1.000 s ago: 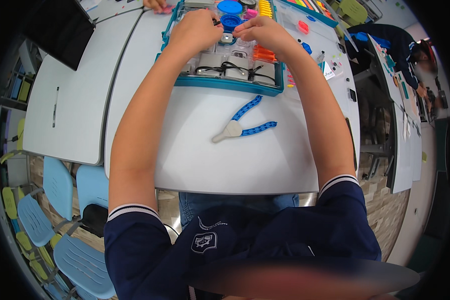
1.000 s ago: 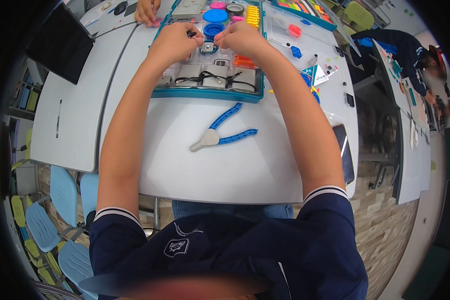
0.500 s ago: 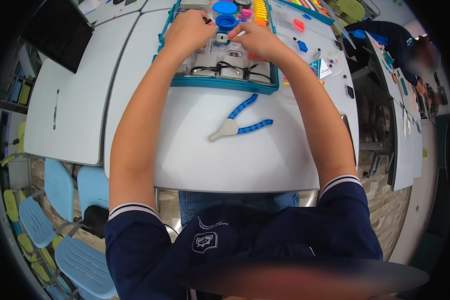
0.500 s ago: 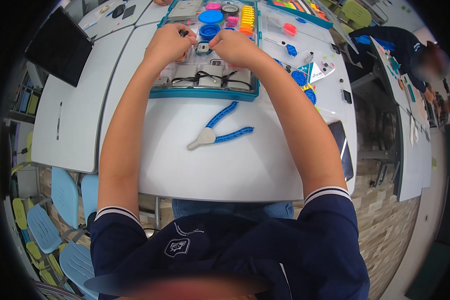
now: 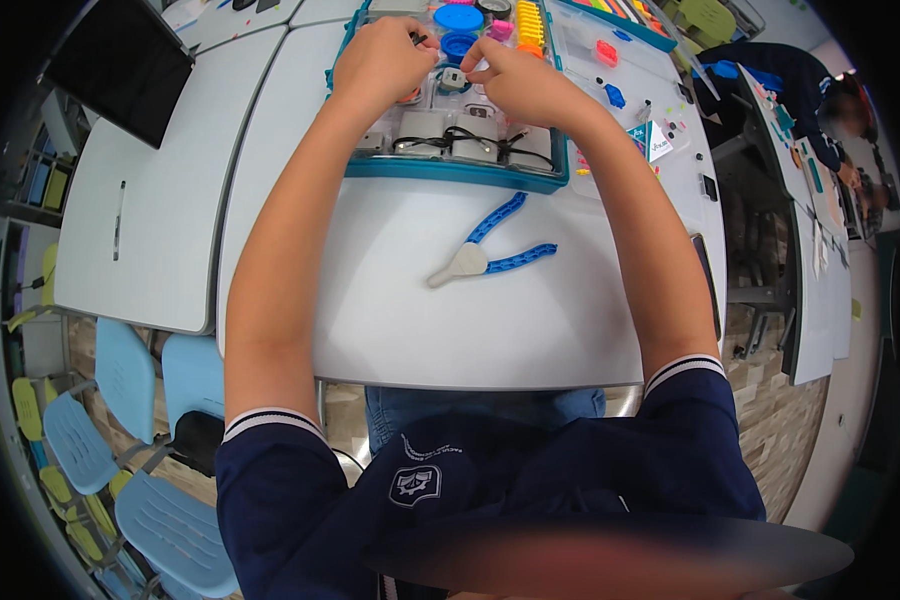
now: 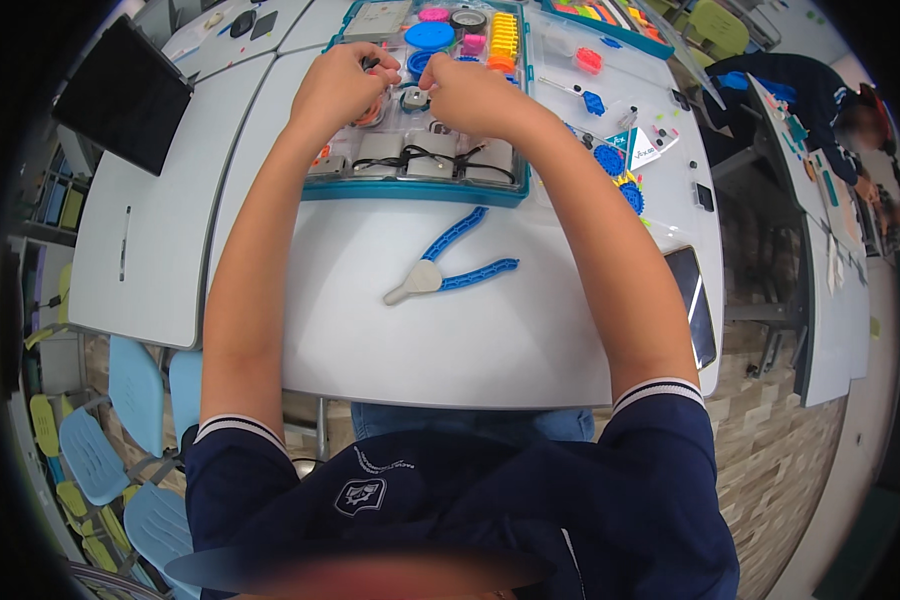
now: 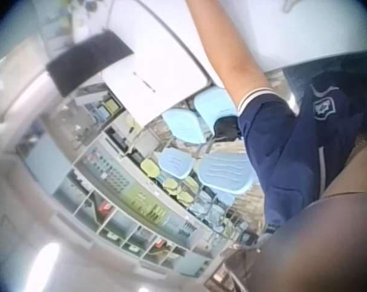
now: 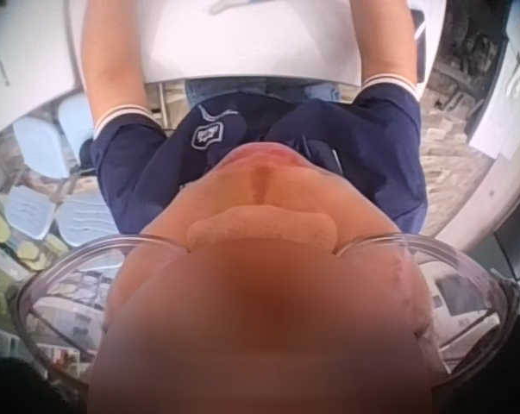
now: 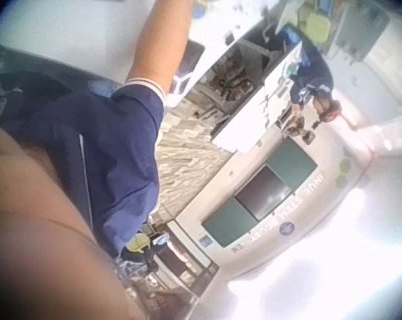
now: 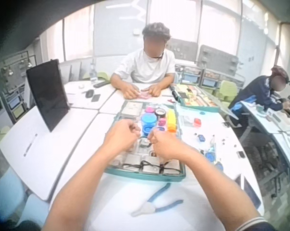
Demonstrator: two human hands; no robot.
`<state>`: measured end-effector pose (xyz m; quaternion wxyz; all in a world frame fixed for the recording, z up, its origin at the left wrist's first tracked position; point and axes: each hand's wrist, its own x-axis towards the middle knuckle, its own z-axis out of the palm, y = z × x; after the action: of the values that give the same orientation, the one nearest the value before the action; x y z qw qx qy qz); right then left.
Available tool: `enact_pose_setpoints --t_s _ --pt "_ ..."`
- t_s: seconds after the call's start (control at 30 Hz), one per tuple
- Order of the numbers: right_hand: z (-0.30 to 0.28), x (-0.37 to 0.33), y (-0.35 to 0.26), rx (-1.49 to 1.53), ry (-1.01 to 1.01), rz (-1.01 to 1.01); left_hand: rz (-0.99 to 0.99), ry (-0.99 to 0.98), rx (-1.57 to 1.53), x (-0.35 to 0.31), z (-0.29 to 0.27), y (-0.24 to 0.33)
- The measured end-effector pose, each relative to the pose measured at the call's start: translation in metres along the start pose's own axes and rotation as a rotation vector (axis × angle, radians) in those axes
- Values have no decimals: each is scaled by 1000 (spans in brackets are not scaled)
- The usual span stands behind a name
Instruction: The person assembles small electronic components from a kit on a white table. They pick up wires and a small motor, connect them together, and place the assembled unit back into the kit tray.
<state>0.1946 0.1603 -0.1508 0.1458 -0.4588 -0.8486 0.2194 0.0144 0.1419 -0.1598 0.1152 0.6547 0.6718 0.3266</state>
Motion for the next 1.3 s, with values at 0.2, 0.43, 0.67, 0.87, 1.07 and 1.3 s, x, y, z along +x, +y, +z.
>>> enact_pose_setpoints --t_s 0.2,0.43,0.67,0.87,1.07,1.3 --pt "-8 0 3 149 5 19 -38 -27 -16 -3 -2 3" --pt "-8 1 10 206 88 -25 103 16 -29 1 9 -15" --pt "-5 7 25 205 105 -73 103 17 -58 1 16 -20" --pt "8 21 29 108 298 -160 78 -46 -22 2 13 -19" --pt "11 37 23 -77 183 -234 94 -77 56 5 10 -23" --pt "14 44 27 -257 314 -590 121 -10 78 2 20 -24"
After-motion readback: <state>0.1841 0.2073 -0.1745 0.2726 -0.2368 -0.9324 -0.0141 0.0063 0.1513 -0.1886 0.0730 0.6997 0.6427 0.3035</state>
